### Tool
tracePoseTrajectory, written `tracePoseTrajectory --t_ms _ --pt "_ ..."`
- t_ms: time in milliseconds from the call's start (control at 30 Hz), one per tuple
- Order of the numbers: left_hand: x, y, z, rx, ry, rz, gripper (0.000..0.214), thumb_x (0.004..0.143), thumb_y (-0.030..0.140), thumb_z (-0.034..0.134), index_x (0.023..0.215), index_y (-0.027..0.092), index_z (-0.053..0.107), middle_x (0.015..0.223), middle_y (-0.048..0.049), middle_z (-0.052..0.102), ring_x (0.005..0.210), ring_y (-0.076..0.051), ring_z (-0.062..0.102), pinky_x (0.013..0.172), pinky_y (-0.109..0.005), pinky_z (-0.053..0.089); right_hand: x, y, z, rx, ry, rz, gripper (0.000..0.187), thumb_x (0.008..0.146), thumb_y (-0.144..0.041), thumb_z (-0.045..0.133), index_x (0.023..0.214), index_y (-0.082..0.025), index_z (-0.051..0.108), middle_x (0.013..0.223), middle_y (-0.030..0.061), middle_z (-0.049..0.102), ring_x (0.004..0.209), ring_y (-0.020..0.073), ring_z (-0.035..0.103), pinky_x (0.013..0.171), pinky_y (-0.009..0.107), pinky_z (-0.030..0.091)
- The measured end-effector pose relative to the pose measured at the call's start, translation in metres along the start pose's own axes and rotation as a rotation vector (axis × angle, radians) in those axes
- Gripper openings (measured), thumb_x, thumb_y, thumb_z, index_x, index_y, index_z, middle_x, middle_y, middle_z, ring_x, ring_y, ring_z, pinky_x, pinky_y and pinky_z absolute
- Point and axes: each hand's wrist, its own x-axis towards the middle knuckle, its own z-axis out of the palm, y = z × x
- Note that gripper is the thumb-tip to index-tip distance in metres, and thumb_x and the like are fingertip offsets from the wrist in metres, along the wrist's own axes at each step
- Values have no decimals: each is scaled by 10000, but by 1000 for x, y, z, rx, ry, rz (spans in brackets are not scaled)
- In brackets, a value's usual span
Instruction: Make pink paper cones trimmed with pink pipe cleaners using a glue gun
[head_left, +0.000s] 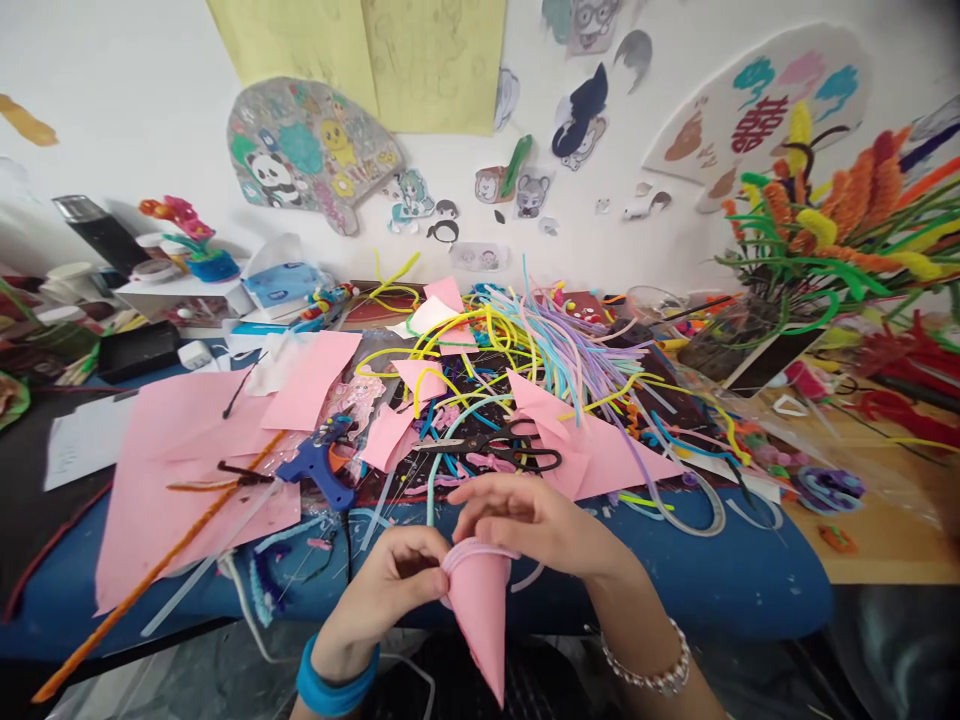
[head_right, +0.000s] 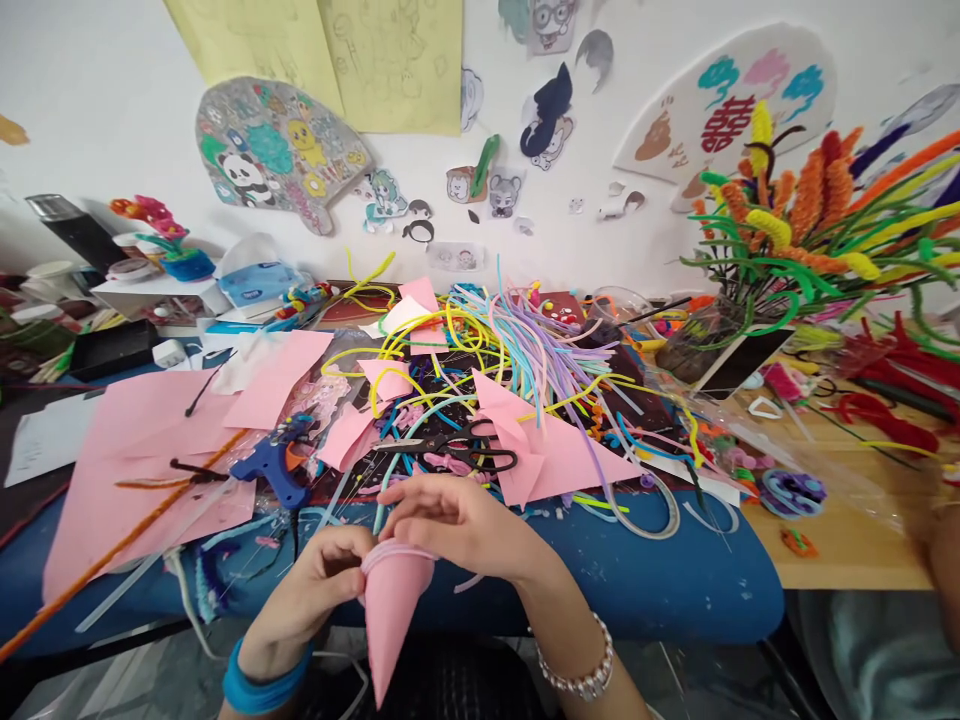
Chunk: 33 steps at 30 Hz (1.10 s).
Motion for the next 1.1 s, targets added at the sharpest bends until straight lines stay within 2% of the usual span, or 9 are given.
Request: tracePoseTrajectory --t_ms 167,367,467,600,667,800,933,1000,1100 --pt "-3 -10 6 -52 182 103 420 643 540 821 574 148 684 482 23 572 467 -79 456 492 -183 363 -17 2 7 -88 170 -176 274 898 -408 668 1120 -247 681 1053 38 693 992 163 650 875 291 503" --pt "-2 -11 14 -71 241 108 370 642 480 846 558 151 699 472 17 600 451 -72 482 477 -166 372 -33 -3 10 -422 233 -327 315 833 -449 736 1070 -243 715 1079 47 647 1036 200 603 937 324 456" --pt "-2 -11 16 -62 257 118 325 650 456 850 585 163 725 497 17 631 466 -71 516 492 -158 404 -36 -9 11 -537 235 -335 277 836 -353 754 1091 -254 713 1073 35 639 1021 195 601 922 322 452" --pt "-7 -8 16 -35 252 139 207 678 380 849 679 188 772 584 1 711 520 -96 599 524 -167 462 -36 -13 16 -691 318 -340 192 904 -161 661 1055 -262 723 934 5 657 918 158 602 878 300 446" --pt "-11 -5 17 22 227 172 158 669 311 862 754 200 790 690 -21 767 617 -132 665 597 -189 508 -36 -14 19 -721 359 -370 171 916 -127 629 993 -243 728 877 3 655 868 152 598 828 289 459" --pt "-17 1 22 225 163 262 214 688 185 843 887 237 785 938 -51 810 911 -230 728 840 -296 547 -39 -14 23 -737 426 -450 179 900 -86 617 948 -226 717 872 15 671 858 161 605 788 293 484" --pt "-19 5 30 390 178 459 254 725 90 796 908 262 756 834 7 801 775 -192 737 990 -421 505 -49 -15 28 -676 396 -550 208 875 -57 623 949 -235 703 839 18 696 812 170 625 757 314 514" --pt "-20 8 34 477 178 551 281 736 63 782 929 263 740 815 25 789 721 -166 730 1002 -424 500 -53 -16 31 -663 391 -620 191 880 -70 626 949 -230 705 805 25 708 772 175 635 731 325 529" --pt "-22 13 36 616 174 598 229 760 66 766 907 239 729 817 20 785 735 -153 728 995 -385 502 -56 -16 34 -677 397 -718 153 912 -118 614 960 -221 716 768 36 725 724 176 652 698 329 549"
